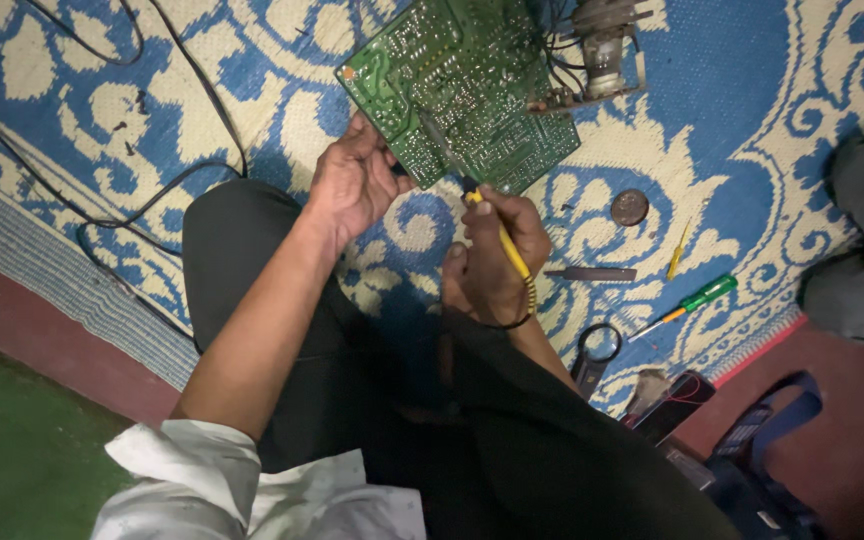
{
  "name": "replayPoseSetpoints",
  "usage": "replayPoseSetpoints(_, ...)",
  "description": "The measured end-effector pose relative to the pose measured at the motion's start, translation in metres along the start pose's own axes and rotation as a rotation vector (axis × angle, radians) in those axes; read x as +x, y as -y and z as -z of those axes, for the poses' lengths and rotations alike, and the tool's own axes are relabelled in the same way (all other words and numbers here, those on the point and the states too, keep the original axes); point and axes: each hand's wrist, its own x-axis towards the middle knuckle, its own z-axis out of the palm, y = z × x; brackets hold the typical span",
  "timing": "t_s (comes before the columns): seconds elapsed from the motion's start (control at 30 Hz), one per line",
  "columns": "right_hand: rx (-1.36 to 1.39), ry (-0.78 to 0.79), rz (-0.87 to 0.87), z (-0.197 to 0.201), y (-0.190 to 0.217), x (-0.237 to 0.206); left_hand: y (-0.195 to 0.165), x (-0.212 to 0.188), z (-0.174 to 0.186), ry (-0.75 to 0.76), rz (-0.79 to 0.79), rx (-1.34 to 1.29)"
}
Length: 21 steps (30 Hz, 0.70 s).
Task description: The person sits on the floor holding a green circuit board and uses a soldering iron to solder and desolder components on it. They briefly set the board down to work on a larger electronic assembly, then resume soldering the board, repositioning it between solder points.
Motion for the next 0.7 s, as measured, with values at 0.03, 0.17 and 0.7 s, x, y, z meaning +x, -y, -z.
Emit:
replayPoseSetpoints(0.03,0.021,-0.015,-0.040,0.001,-0.001,-0.001,0.000,0.000,0.000,0.029,-0.013,-0.007)
replayPoseSetpoints(0.17,-0.528,0.140,0.686,0.008,-0.013,0.004,0.000,0.001,0.004,0.040,-0.004,-0.009)
replayPoseSetpoints(0.7,-0.765,-0.303,0.176,0.163,-0.018,-0.002,-0.001,0.006,0.016,-0.079,0.071,-0.129)
